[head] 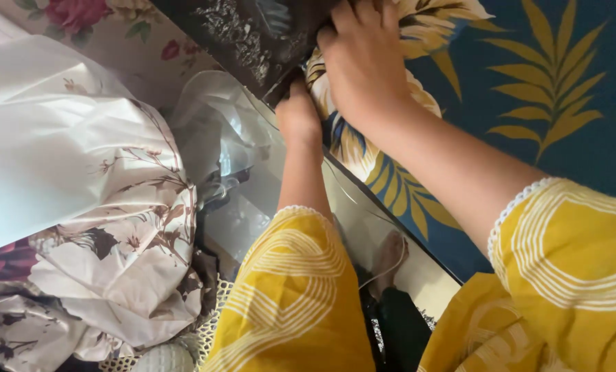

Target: Smoothing a floral bedsheet onto a bed with a black headboard.

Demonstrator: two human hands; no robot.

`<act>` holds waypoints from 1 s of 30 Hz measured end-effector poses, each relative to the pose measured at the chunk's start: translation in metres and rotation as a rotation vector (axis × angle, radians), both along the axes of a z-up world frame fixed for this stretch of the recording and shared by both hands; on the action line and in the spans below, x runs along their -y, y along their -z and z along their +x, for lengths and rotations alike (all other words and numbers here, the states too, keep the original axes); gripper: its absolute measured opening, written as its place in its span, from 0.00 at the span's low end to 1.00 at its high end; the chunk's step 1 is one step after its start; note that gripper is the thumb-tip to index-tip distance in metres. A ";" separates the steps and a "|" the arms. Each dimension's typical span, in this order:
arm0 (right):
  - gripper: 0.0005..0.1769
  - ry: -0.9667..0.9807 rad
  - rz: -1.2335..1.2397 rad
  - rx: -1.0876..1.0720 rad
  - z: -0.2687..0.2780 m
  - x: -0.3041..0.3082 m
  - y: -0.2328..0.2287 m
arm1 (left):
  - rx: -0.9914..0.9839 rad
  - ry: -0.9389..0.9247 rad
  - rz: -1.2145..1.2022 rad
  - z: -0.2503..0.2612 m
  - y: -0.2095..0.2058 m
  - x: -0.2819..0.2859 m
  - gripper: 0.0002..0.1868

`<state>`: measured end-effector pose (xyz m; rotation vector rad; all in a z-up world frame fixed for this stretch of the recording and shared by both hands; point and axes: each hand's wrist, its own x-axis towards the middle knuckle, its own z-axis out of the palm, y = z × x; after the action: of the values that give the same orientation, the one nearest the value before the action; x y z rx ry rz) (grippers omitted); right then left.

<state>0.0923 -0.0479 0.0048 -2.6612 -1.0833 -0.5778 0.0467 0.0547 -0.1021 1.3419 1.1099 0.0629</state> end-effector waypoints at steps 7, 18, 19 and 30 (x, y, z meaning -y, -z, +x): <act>0.32 -0.013 0.186 -0.272 -0.019 0.032 -0.003 | 0.101 0.276 0.434 -0.041 0.007 -0.003 0.22; 0.06 0.553 0.175 -0.235 0.064 0.277 0.096 | 0.113 0.379 1.194 -0.052 -0.114 0.039 0.18; 0.08 0.523 0.004 -0.087 0.062 0.274 0.097 | 0.152 0.323 1.193 -0.049 -0.136 0.049 0.18; 0.30 -0.086 0.238 -0.306 -0.115 0.054 -0.036 | 0.373 1.206 1.191 0.018 -0.101 0.124 0.40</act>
<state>-0.0223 -0.1018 0.0412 -2.3849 -0.9673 -0.2521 0.0647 -0.0697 -0.0010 2.7135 -0.3276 0.0796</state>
